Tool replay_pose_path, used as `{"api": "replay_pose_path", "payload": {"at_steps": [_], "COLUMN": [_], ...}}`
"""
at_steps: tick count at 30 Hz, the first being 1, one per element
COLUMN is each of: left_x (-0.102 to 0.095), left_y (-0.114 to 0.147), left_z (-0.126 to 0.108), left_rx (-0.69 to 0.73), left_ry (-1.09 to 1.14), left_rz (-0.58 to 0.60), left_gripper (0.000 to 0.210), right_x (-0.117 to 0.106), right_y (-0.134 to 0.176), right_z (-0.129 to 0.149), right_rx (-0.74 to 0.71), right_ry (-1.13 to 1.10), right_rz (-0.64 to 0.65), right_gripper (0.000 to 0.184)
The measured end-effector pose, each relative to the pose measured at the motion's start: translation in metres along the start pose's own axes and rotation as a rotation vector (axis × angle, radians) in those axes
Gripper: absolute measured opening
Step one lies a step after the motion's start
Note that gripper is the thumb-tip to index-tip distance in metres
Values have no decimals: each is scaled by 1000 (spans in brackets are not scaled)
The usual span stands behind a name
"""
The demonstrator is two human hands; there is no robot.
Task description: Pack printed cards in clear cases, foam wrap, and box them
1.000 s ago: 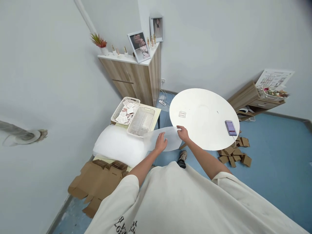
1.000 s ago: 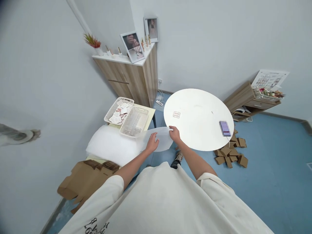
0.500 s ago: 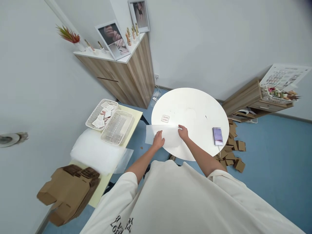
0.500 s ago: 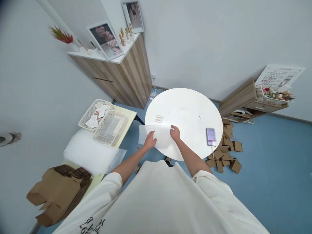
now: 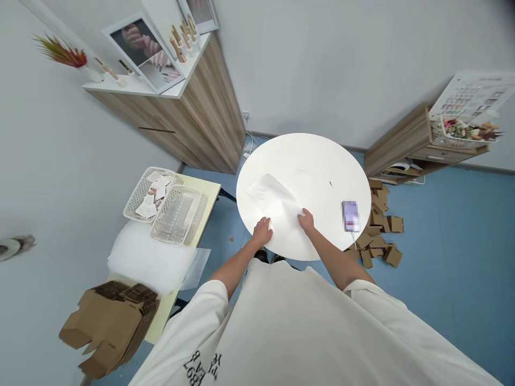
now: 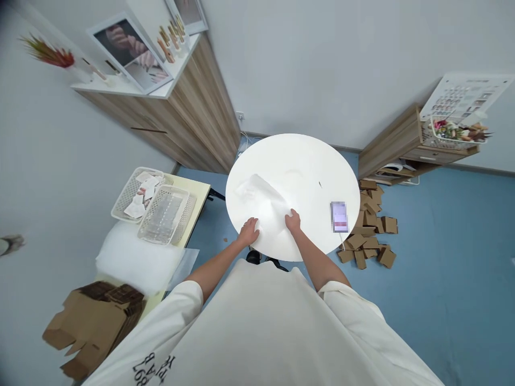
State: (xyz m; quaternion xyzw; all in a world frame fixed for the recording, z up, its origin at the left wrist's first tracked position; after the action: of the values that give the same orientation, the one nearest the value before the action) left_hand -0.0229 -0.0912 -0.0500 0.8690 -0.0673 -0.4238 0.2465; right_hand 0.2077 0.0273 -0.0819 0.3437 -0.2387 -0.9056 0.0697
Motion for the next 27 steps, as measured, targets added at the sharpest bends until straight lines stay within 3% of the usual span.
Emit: {"api": "replay_pose_path", "payload": {"at_steps": [3, 5, 10, 14, 17, 27], "left_x": [10, 14, 14, 8, 5, -12], "left_y": [-6, -8, -5, -2, -2, -21], "left_z": [-6, -10, -13, -6, 2, 14], "left_rx": [10, 21, 40, 57, 65, 125], "left_ry": [-33, -44, -82, -107, -138, -149], "left_rz": [75, 106, 131, 132, 142, 171], "left_gripper": [60, 59, 57, 54, 53, 50], "right_x": [-10, -12, 17, 37, 41, 37], "right_y": [16, 26, 43, 50, 53, 58], "right_z": [2, 11, 26, 28, 25, 10], "right_rx": [-42, -152, -445, -540, -551, -359], "right_ry": [270, 441, 660, 715, 759, 843], "right_rz": [-51, -50, 281, 396, 358, 146], "right_gripper": [58, 55, 54, 56, 58, 64]}}
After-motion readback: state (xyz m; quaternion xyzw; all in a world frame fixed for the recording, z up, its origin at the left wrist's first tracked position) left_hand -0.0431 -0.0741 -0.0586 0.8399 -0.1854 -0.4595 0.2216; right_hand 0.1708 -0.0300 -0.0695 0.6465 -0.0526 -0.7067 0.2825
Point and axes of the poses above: each hand's wrist, its own y-axis away from the middle knuckle, its own x-axis out of the palm, z = x × y, the point moved 7 cm from there along -y, towards the middle knuckle, and after that the axes turned 3 degrees about y, right-handed, at the moved point
